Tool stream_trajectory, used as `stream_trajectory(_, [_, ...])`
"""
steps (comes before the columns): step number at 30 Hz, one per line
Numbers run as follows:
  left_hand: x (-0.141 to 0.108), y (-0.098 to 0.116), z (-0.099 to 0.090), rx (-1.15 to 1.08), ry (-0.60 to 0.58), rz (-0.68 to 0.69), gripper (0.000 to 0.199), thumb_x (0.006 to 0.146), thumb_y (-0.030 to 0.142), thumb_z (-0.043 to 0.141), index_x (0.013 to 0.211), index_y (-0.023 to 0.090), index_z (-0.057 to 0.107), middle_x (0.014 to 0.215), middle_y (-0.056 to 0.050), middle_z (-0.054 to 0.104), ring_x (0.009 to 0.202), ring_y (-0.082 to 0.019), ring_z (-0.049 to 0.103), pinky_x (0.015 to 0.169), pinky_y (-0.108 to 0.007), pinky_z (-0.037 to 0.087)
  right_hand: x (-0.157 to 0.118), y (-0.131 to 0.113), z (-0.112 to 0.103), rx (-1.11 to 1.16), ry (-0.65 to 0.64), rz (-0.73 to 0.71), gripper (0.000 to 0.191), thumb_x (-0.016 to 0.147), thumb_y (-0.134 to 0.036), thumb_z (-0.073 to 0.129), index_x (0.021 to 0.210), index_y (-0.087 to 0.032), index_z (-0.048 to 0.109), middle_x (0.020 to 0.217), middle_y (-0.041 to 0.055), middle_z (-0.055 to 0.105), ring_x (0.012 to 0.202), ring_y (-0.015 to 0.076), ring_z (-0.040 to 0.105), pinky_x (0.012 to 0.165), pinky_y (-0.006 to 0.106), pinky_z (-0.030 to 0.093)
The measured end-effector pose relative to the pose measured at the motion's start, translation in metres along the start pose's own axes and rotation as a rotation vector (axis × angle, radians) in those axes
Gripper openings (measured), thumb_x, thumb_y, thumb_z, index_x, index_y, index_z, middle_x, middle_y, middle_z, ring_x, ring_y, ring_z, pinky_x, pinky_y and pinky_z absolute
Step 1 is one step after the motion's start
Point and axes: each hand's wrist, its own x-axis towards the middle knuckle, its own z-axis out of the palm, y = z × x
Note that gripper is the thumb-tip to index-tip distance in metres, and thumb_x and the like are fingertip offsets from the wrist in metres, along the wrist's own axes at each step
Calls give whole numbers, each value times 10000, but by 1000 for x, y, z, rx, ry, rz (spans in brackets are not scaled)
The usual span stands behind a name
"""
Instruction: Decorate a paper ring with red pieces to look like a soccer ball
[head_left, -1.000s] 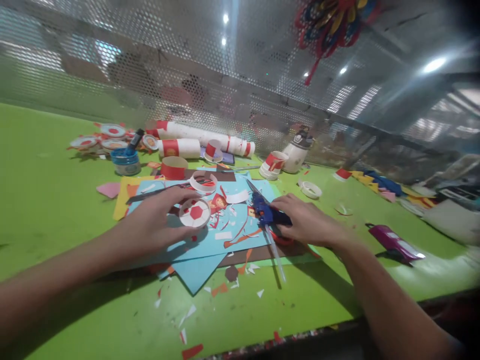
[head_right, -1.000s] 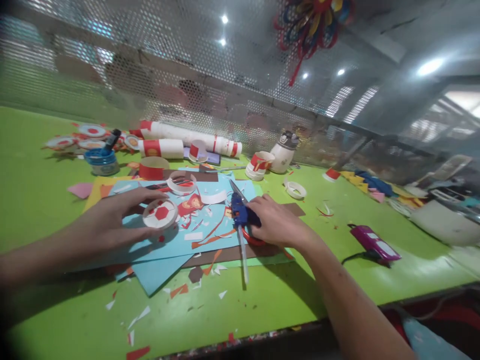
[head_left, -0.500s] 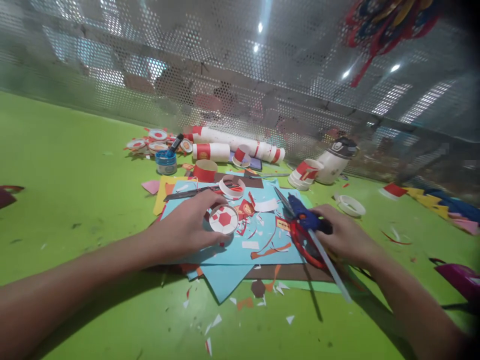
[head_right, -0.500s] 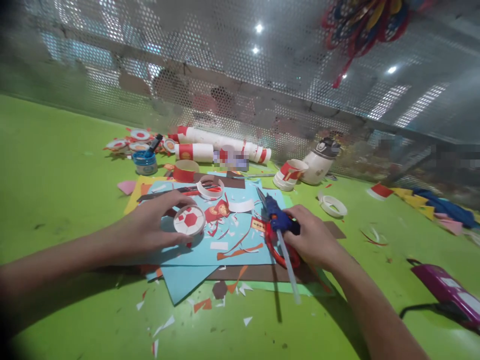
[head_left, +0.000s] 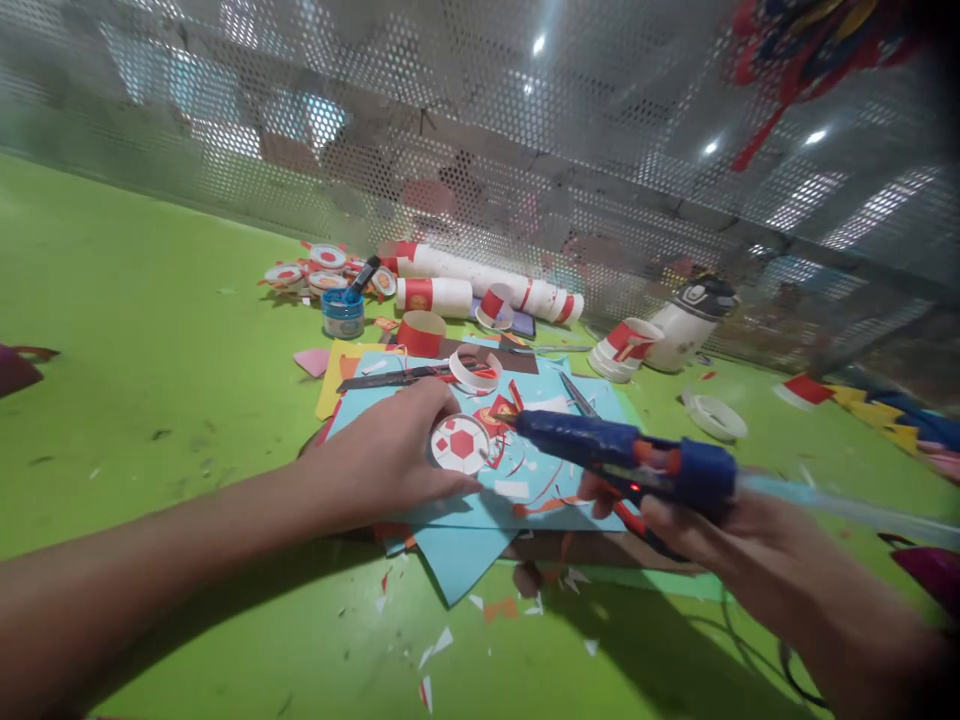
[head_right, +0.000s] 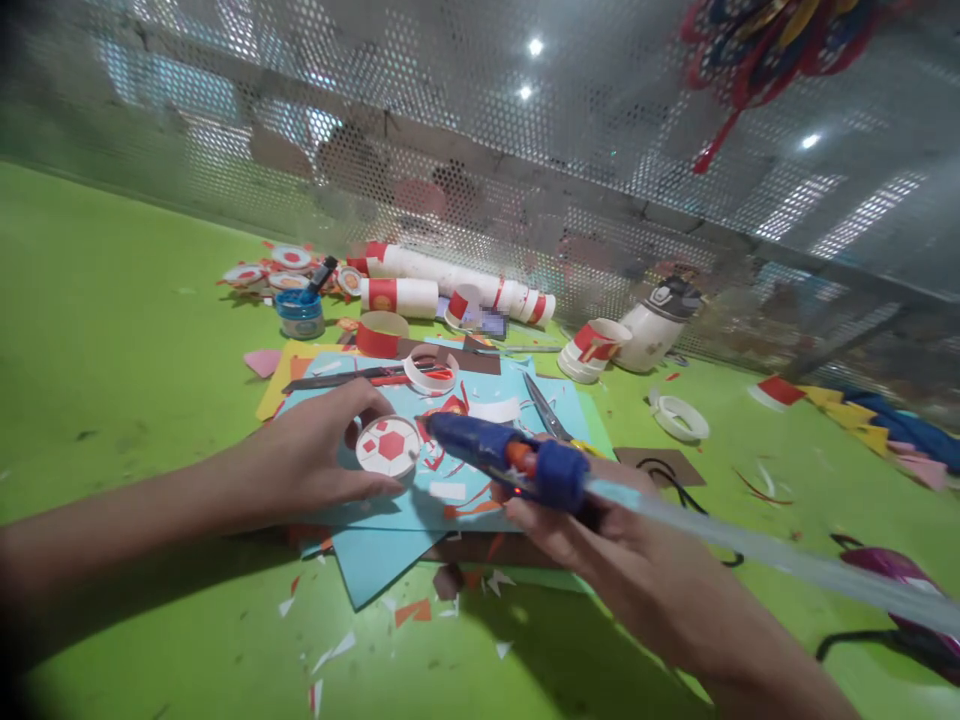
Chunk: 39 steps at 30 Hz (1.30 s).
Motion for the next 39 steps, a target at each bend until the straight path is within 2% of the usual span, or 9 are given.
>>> stream_trajectory(1, [0,0,0,9,3,9,430,692,478,704,963,208,507,958,-77,635,806,-261,606,644,-348,453,2,-8,5,1,-78,4,346,899,-528,539,948,-281,776,894,42,784,789,271,738,687,343,621])
stream_trajectory(5, [-2,1,1,58,8,36,418,702,481,691,948,205,495,950,-84,626,799,-263,601,633,-343,443,7,-23,16,-83,-10,-19,425,860,-596,535,1071,-294,748,849,67,780,729,289,718,636,370,609])
stream_trajectory(12, [-6,1,6,147,46,117,366,732,495,661,908,216,502,907,-66,620,809,-263,594,649,-342,438,5,-23,19,-109,-36,-56,404,908,-571,467,863,-295,759,724,40,763,606,248,689,605,354,590])
stream_trajectory(18, [-9,4,9,162,50,142,364,740,482,671,906,222,479,937,-71,621,860,-272,592,691,-349,451,6,-22,20,-123,-47,-32,467,905,-625,437,1056,-308,745,813,41,783,715,261,716,715,376,599])
stream_trajectory(22, [-10,4,8,160,52,142,367,745,485,670,911,218,480,934,-73,617,844,-267,588,685,-348,447,5,-20,20,-142,-76,-44,454,922,-601,423,991,-305,760,838,42,789,746,265,723,789,398,591])
stream_trajectory(25, [-10,3,9,150,57,130,353,736,478,670,891,221,484,917,-67,617,821,-259,582,678,-346,443,4,-18,21,-122,-66,-45,444,922,-594,429,999,-310,761,919,45,784,777,262,728,734,369,602])
stream_trajectory(30, [-11,3,9,131,63,110,355,734,482,670,891,225,483,881,-55,609,786,-250,574,646,-332,428,1,-14,22,-152,-29,-26,461,893,-600,470,1110,-290,734,841,66,778,659,265,713,595,360,596])
stream_trajectory(36, [-12,5,8,132,56,126,364,751,481,666,896,219,460,877,-51,587,773,-237,556,633,-320,406,3,-14,20,29,-145,-38,299,939,-494,498,920,-310,733,917,3,781,807,232,729,779,337,583])
stream_trajectory(39, [-12,5,8,131,54,125,366,758,490,658,901,218,460,875,-46,579,767,-233,544,627,-320,399,2,-12,21,120,-197,-52,252,965,-424,496,953,-319,725,915,-12,780,841,206,731,802,303,580])
